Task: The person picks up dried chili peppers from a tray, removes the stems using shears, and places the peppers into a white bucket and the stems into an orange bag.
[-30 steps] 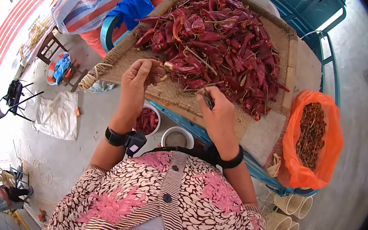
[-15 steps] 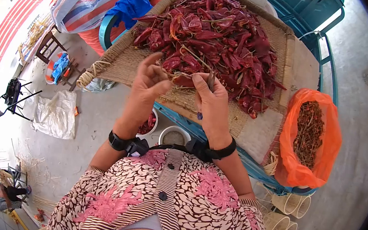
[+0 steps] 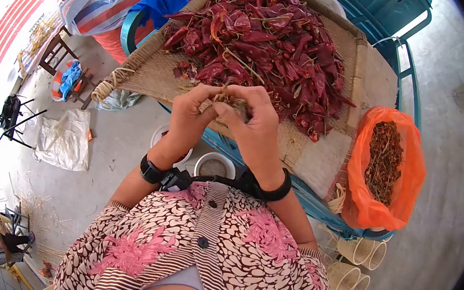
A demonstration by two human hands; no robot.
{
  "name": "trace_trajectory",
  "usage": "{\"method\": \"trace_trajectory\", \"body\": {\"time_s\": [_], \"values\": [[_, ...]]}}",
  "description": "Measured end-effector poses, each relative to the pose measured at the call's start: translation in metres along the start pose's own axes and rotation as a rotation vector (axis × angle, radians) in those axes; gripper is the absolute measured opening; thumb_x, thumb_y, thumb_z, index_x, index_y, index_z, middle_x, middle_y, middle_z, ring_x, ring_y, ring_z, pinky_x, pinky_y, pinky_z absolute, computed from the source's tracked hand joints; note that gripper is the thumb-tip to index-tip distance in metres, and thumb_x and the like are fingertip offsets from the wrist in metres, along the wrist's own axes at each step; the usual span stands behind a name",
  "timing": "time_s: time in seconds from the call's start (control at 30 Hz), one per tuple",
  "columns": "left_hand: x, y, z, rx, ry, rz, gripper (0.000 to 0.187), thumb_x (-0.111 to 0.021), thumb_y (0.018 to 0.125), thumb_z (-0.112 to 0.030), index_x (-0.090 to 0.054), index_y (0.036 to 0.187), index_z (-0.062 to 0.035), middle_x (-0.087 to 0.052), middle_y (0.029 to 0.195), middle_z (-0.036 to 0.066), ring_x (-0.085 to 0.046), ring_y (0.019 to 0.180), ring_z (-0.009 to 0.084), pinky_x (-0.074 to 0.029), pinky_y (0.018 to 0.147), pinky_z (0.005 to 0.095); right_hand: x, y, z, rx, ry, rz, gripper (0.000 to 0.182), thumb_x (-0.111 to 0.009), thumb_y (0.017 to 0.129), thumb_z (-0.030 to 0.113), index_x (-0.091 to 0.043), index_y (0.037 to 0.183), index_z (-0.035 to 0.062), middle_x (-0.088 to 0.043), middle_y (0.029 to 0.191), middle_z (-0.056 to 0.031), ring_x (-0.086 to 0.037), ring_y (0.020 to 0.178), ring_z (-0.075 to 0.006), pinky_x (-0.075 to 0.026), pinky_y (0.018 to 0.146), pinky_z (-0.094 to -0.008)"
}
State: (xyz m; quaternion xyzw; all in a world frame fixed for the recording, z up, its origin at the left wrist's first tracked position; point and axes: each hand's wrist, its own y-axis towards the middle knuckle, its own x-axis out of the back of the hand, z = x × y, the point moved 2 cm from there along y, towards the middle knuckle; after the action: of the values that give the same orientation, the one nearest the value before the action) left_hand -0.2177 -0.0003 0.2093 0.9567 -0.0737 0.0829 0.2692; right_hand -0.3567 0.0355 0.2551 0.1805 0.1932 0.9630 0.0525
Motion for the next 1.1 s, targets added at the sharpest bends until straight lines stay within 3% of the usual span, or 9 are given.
{"method": "trace_trajectory", "body": {"time_s": [0.03, 0.13, 0.23, 0.33, 0.63, 0.73, 0.83, 0.93, 1.1], "values": [[0.001, 0.001, -0.004, -0.124, 0.128, -0.018, 0.024, -0.068, 0.084, -0.001, -0.063, 0.108, -0.0036, -0.064, 0.087, 0.007, -0.062, 0.081, 0.0149, -0.049, 0.069, 0.0276, -0.002, 0.000, -0.009, 0.035, -0.029, -0.002, 0.023, -0.074, 0.080, 0.007, -0.064, 0.100, 0.0021, -0.057, 0.088, -0.0057, -0.056, 0.071, -0.0159, -0.045, 0.065, -0.0254], [0.003, -0.004, -0.001, 0.015, 0.041, 0.028, 0.029, -0.069, 0.083, -0.002, -0.063, 0.112, -0.0024, -0.065, 0.095, 0.005, -0.061, 0.088, 0.0130, -0.048, 0.078, 0.0269, -0.002, 0.001, -0.002, 0.222, -0.193, -0.003, 0.024, -0.076, 0.078, 0.005, -0.064, 0.098, 0.0018, -0.059, 0.088, -0.0078, -0.059, 0.073, -0.0178, -0.047, 0.065, -0.0274], [0.004, -0.006, -0.010, 0.221, -0.216, 0.101, 0.030, -0.068, 0.083, -0.001, -0.060, 0.112, -0.0001, -0.063, 0.099, 0.006, -0.060, 0.091, 0.0135, -0.047, 0.080, 0.0262, 0.003, 0.001, -0.004, 0.153, -0.132, 0.008, 0.024, -0.076, 0.076, 0.004, -0.064, 0.096, 0.0014, -0.062, 0.090, -0.0084, -0.062, 0.076, -0.0183, -0.049, 0.067, -0.0290], [0.006, -0.005, -0.021, 0.147, -0.244, 0.151, 0.024, -0.066, 0.086, -0.003, -0.058, 0.108, 0.0008, -0.061, 0.101, 0.007, -0.058, 0.091, 0.0123, -0.047, 0.080, 0.0262, 0.007, 0.002, 0.000, 0.161, -0.109, -0.005, 0.023, -0.076, 0.075, 0.003, -0.064, 0.096, 0.0026, -0.065, 0.093, -0.0087, -0.064, 0.079, -0.0186, -0.050, 0.069, -0.0285], [0.009, -0.010, -0.012, 0.336, -0.198, 0.354, 0.016, -0.054, 0.098, -0.015, -0.056, 0.101, 0.0003, -0.049, 0.077, 0.001, -0.044, 0.073, 0.0084, -0.041, 0.065, 0.0258, 0.007, -0.005, 0.005, 0.446, -0.384, 0.050, 0.018, -0.070, 0.080, 0.000, -0.064, 0.097, 0.0061, -0.066, 0.094, -0.0077, -0.065, 0.075, -0.0172, -0.052, 0.066, -0.0245], [0.006, -0.013, -0.006, 0.292, -0.307, 0.353, 0.019, -0.053, 0.099, -0.018, -0.055, 0.098, 0.0004, -0.044, 0.074, 0.000, -0.040, 0.072, 0.0080, -0.039, 0.064, 0.0256, 0.003, -0.008, -0.003, 0.244, -0.083, -0.026, 0.010, -0.068, 0.086, 0.005, -0.062, 0.094, 0.0040, -0.065, 0.093, -0.0042, -0.060, 0.067, -0.0112, -0.048, 0.057, -0.0214], [0.010, -0.012, -0.011, 0.232, -0.284, 0.399, 0.019, -0.054, 0.098, -0.018, -0.056, 0.102, 0.0006, -0.049, 0.076, 0.001, -0.043, 0.074, 0.0076, -0.040, 0.067, 0.0251, 0.006, -0.011, 0.002, -0.309, 0.333, 0.016, 0.009, -0.065, 0.091, 0.012, -0.061, 0.092, 0.0036, -0.061, 0.082, 0.0004, -0.050, 0.058, -0.0044, -0.037, 0.049, -0.0179], [0.014, -0.012, -0.009, 0.221, -0.292, 0.451, 0.021, -0.054, 0.098, -0.018, -0.059, 0.105, 0.0007, -0.057, 0.082, 0.002, -0.049, 0.078, 0.0085, -0.043, 0.071, 0.0261, 0.009, -0.009, 0.002, -0.430, 0.446, 0.102, 0.011, -0.064, 0.093, 0.015, -0.062, 0.094, 0.0050, -0.055, 0.072, 0.0045, -0.039, 0.051, -0.0009, -0.027, 0.045, -0.0167], [0.019, -0.012, -0.008, 0.174, -0.288, 0.526, 0.022, -0.055, 0.097, -0.018, -0.061, 0.106, 0.0008, -0.065, 0.089, 0.006, -0.055, 0.082, 0.0105, -0.046, 0.075, 0.0286, 0.011, -0.007, -0.014, -0.655, 0.795, 0.240, 0.013, -0.064, 0.093, 0.018, -0.062, 0.092, 0.0056, -0.052, 0.065, 0.0038, -0.037, 0.045, -0.0016, -0.027, 0.042, -0.0185]]}}
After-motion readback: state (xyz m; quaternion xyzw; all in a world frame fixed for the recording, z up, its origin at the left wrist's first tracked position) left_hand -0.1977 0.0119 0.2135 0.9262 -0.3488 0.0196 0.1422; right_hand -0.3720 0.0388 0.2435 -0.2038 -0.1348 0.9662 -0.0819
